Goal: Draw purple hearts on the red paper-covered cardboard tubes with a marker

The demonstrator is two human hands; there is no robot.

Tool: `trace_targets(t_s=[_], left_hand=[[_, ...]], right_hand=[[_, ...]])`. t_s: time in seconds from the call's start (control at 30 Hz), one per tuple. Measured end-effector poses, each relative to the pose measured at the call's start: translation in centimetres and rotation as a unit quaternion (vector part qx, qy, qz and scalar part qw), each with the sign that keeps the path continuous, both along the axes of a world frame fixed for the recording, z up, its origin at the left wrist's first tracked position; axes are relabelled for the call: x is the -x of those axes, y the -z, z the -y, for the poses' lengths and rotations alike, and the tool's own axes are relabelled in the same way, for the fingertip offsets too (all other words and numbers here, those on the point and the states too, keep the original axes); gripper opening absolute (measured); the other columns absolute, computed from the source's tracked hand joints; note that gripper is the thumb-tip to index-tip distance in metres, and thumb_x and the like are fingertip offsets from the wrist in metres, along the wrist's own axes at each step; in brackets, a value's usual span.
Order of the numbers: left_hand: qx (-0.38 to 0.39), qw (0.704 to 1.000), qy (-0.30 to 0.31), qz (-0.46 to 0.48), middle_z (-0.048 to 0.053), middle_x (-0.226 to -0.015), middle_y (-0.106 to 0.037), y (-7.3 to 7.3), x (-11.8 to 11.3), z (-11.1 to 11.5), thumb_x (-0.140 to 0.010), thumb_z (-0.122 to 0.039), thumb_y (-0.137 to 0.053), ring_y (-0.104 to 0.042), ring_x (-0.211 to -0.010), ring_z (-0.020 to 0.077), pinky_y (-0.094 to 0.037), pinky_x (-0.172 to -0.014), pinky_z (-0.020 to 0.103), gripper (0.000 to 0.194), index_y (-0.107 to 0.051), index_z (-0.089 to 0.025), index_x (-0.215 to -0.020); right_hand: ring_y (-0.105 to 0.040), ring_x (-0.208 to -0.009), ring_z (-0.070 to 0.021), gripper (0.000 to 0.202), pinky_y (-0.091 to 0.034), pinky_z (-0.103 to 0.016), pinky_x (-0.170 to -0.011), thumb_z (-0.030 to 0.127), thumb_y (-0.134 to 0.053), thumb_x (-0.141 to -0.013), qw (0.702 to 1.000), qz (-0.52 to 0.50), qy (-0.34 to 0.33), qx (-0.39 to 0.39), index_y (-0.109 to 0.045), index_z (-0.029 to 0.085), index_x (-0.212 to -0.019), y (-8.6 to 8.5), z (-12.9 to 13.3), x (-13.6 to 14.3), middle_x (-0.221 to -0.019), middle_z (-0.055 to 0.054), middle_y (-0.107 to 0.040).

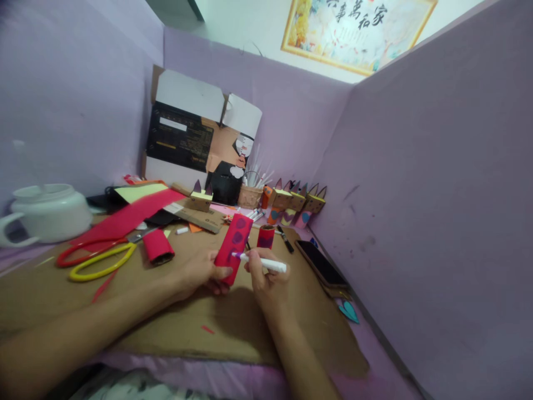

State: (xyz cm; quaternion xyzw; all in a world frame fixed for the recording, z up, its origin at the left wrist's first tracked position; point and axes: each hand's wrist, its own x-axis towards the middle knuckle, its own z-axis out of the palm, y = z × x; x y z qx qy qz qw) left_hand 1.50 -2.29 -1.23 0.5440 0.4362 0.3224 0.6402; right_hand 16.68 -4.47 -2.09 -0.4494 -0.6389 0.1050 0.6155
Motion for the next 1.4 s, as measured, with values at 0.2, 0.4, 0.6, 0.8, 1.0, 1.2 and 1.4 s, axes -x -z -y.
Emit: trace_targets(t_s=[0.2,0.4,0.6,0.8,1.0,1.2,1.4], left_hand=[[-0.007,1.000,-0.003,-0.011,0.000,-0.056,-0.061,-0.2,0.0,0.2,-0.063,-0.024,-0.061,-0.057,-0.046,0.0117,-0.042,-0.043,0.020,0.017,-0.054,-0.014,-0.075],[-0.009,1.000,0.001,-0.010,0.001,-0.057,-0.062,-0.1,0.0,0.1,-0.063,-0.022,-0.060,-0.057,-0.046,0.0116,-0.042,-0.043,0.021,0.016,-0.053,-0.014,-0.075],[-0.003,1.000,-0.002,-0.008,0.002,-0.058,-0.062,-0.1,0.0,0.1,-0.060,-0.023,-0.062,-0.057,-0.046,0.0123,-0.042,-0.045,0.022,0.021,-0.052,-0.014,-0.076],[0.001,1.000,-0.003,-0.002,0.002,-0.058,-0.061,-0.1,0.0,0.1,-0.063,-0.021,-0.059,-0.057,-0.046,0.0124,-0.041,-0.044,0.022,0.018,-0.051,-0.013,-0.077],[0.015,1.000,-0.011,0.008,0.001,-0.058,-0.059,-0.2,0.0,0.1,-0.065,-0.020,-0.059,-0.057,-0.045,0.0121,-0.040,-0.043,0.021,0.016,-0.048,-0.015,-0.075],[0.010,1.000,-0.003,0.015,0.000,-0.057,-0.059,-0.1,0.1,0.2,-0.063,-0.022,-0.060,-0.057,-0.046,0.0114,-0.040,-0.043,0.020,0.020,-0.048,-0.015,-0.076],[0.003,1.000,-0.005,0.016,0.000,-0.058,-0.060,0.0,0.1,0.2,-0.058,-0.027,-0.066,-0.057,-0.046,0.0119,-0.040,-0.043,0.020,0.027,-0.050,-0.015,-0.077]], right_hand=[[-0.056,-0.047,-0.0124,0.026,-0.042,-0.021,-0.045,0.035,-0.052,-0.082,1.000,-0.007,-0.008,0.003,-0.065,0.016,-0.070,0.4,-0.3,0.1,-0.053,-0.001,-0.060],[-0.055,-0.047,-0.0123,0.027,-0.041,-0.021,-0.044,0.035,-0.051,-0.082,1.000,0.002,0.010,0.012,-0.063,0.015,-0.068,0.1,-0.1,0.1,-0.052,-0.001,-0.060],[-0.055,-0.049,-0.0125,0.027,-0.042,-0.022,-0.047,0.035,-0.050,-0.083,1.000,-0.005,0.021,0.002,-0.062,0.016,-0.068,-0.2,0.0,0.1,-0.052,0.000,-0.059],[-0.055,-0.048,-0.0124,0.026,-0.042,-0.022,-0.046,0.034,-0.051,-0.083,0.999,-0.023,0.020,-0.010,-0.062,0.015,-0.069,-0.4,0.1,0.2,-0.051,0.001,-0.058],[-0.053,-0.043,-0.0118,0.027,-0.041,-0.022,-0.043,0.031,-0.048,-0.083,0.996,-0.055,0.055,-0.032,-0.060,0.015,-0.064,-1.4,0.6,0.4,-0.047,0.001,-0.056],[-0.055,-0.045,-0.0122,0.026,-0.042,-0.022,-0.044,0.032,-0.049,-0.082,0.999,-0.023,0.045,-0.016,-0.061,0.015,-0.066,-1.1,0.5,0.3,-0.049,0.000,-0.058],[-0.056,-0.046,-0.0125,0.027,-0.041,-0.022,-0.044,0.033,-0.049,-0.083,0.999,-0.003,0.041,-0.012,-0.063,0.015,-0.068,-0.7,0.3,0.2,-0.051,0.000,-0.059]])
